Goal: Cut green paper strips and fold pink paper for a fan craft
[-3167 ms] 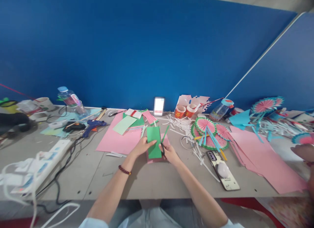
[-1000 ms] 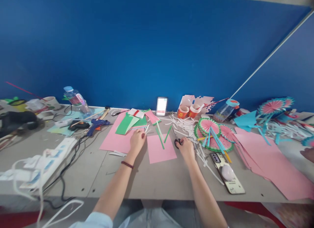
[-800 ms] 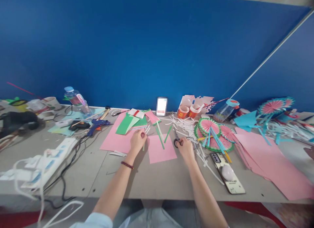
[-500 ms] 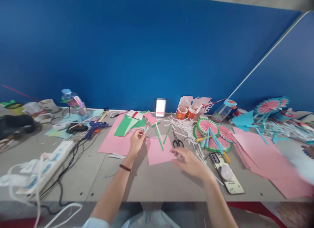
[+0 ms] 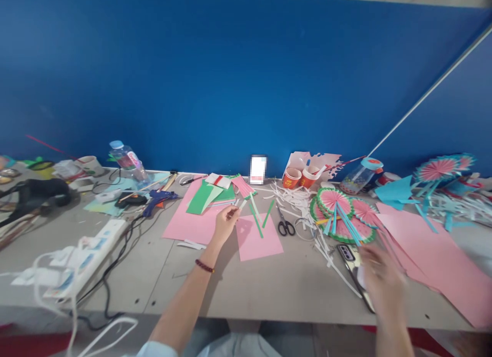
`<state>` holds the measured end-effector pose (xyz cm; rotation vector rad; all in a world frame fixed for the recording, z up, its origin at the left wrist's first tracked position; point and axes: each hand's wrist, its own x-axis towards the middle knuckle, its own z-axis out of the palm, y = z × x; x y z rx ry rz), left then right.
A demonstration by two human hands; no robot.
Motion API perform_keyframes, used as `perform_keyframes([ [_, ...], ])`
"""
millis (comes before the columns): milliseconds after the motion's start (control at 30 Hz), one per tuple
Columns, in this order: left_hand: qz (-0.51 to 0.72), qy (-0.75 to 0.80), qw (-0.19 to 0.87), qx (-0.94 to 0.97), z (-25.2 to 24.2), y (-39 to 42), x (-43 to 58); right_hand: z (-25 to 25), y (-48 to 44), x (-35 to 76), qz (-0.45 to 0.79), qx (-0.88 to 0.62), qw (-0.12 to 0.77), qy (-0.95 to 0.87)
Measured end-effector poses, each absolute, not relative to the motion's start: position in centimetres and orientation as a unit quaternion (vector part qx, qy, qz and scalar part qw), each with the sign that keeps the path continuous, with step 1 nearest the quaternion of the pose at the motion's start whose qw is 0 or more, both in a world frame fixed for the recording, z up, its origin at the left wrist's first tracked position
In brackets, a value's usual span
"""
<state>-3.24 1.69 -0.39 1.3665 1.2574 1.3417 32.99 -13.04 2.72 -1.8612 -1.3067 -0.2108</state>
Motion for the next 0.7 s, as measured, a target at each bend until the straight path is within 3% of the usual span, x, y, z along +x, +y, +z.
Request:
perform_keyframes([
  [133,0.53,0.476,0.442,0.545,0.1,1.3,-2.9,-0.2,-8.9,29.4,-0.007,-0.654,0.292,-0.698],
  [333,0.539,0.461,0.481,0.516,0.1,1.2,-2.6,-1.6,-6.2,27.7,-0.013,-0.658,0.174,-0.733],
  [700,0.528,0.423,0.495,0.545,-1.0,1.3,-2.0,1.6,-5.6,26.8,-0.068,-0.68,0.345,-0.643],
])
